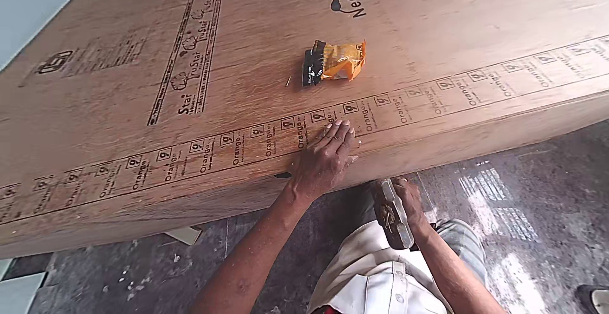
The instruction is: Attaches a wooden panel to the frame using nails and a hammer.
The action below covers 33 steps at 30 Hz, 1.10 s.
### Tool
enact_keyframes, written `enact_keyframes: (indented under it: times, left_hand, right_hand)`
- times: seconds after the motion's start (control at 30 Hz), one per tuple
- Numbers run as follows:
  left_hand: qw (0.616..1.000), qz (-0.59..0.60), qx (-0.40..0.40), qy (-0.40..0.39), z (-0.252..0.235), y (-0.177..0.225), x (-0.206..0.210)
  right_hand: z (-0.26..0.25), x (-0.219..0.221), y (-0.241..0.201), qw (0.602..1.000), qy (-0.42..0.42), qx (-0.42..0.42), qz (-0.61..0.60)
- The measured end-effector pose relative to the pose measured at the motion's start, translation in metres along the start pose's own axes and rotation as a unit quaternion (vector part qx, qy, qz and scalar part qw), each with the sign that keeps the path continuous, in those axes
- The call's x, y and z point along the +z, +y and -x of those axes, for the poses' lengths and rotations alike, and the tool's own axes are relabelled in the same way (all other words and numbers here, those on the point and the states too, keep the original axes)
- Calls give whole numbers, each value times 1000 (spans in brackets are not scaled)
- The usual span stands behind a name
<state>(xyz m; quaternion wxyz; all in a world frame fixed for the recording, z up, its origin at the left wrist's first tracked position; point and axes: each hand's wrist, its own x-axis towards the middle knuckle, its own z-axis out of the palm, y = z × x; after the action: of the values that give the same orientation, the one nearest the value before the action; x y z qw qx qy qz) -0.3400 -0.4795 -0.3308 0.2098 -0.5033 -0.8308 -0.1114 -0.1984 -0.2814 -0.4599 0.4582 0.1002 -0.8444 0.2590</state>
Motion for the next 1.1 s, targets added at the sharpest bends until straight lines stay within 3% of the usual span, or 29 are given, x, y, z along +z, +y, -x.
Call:
enact_keyframes:
  times: [0.07,0.23,0.47,1.1]
  left_hand:
    - [1000,-4,0,-2,-1,-1,0]
    - [1000,-8,2,-2,-1,-1,-1]
    - [1000,-3,7,0,0,-2,1]
    - [1000,-12,13,7,2,-3,2]
  right_hand:
    - [-2,6,11,1000,-14,2,8]
    - [2,12,13,988,-106,96,58]
    - [3,0,5,992,-67,105,35]
    - [10,0,8,989,-71,130,27]
